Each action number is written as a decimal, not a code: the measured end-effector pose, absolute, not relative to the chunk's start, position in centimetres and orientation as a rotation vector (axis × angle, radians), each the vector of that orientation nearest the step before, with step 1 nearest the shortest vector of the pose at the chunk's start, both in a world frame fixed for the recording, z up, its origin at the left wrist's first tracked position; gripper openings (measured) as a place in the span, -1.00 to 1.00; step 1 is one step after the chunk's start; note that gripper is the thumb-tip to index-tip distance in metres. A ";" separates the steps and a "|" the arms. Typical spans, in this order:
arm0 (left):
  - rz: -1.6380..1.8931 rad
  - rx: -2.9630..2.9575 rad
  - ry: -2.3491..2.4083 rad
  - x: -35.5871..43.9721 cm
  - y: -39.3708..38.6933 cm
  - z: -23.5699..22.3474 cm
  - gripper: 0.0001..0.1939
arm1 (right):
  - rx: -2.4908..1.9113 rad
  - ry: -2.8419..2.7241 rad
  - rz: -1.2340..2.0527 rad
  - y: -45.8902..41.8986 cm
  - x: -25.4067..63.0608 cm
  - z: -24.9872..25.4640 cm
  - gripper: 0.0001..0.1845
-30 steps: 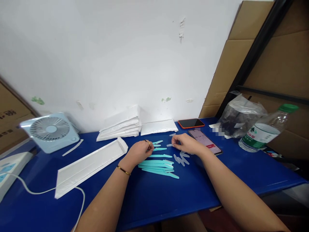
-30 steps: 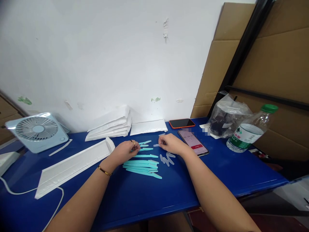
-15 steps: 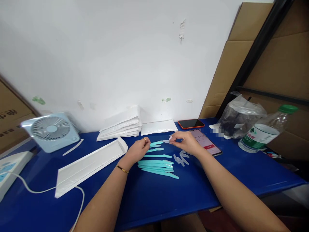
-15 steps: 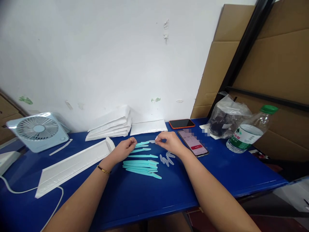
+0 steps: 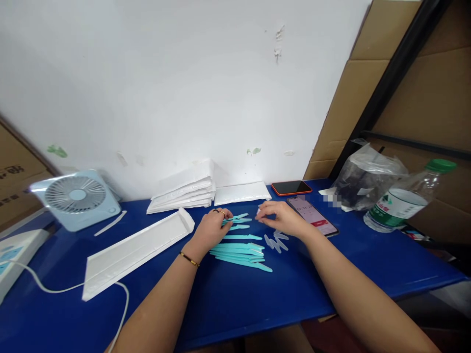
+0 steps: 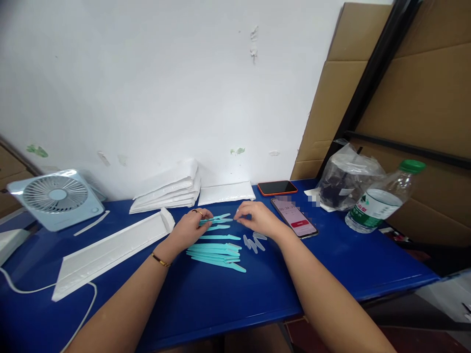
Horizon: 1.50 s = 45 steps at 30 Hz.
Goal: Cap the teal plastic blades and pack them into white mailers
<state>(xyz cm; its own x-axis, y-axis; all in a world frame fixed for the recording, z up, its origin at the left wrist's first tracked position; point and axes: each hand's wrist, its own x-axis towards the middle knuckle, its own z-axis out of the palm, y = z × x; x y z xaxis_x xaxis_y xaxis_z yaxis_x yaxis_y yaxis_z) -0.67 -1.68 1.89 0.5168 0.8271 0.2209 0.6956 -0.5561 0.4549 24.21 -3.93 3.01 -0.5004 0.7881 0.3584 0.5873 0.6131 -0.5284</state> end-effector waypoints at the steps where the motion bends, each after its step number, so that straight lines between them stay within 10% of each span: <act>1: 0.587 2.492 1.274 -0.7 -1.7 1.9 -0.83 | -1.083 -2.325 0.526 -4.0 24.7 3.2 -0.83; 7: 0.286 2.604 1.157 -0.2 -2.1 2.0 -0.82 | -1.054 -2.571 0.876 -3.9 25.5 2.8 -0.86; 36: 0.413 2.520 1.365 -0.5 -1.9 1.7 -0.86 | -1.197 -2.388 0.506 -3.5 23.5 2.1 -0.82; 45: 0.150 2.365 1.068 -0.5 -2.7 2.7 -0.80 | -1.140 -2.657 0.932 -4.5 26.0 3.5 -0.81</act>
<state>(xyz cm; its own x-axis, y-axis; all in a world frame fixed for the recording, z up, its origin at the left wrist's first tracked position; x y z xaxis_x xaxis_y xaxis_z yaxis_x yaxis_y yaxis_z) -0.51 -2.75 2.68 0.6805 0.7238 -0.1141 0.6641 -0.5435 0.5134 25.99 -4.55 3.46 -0.7138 0.6865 -0.1386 0.6227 0.5315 -0.5743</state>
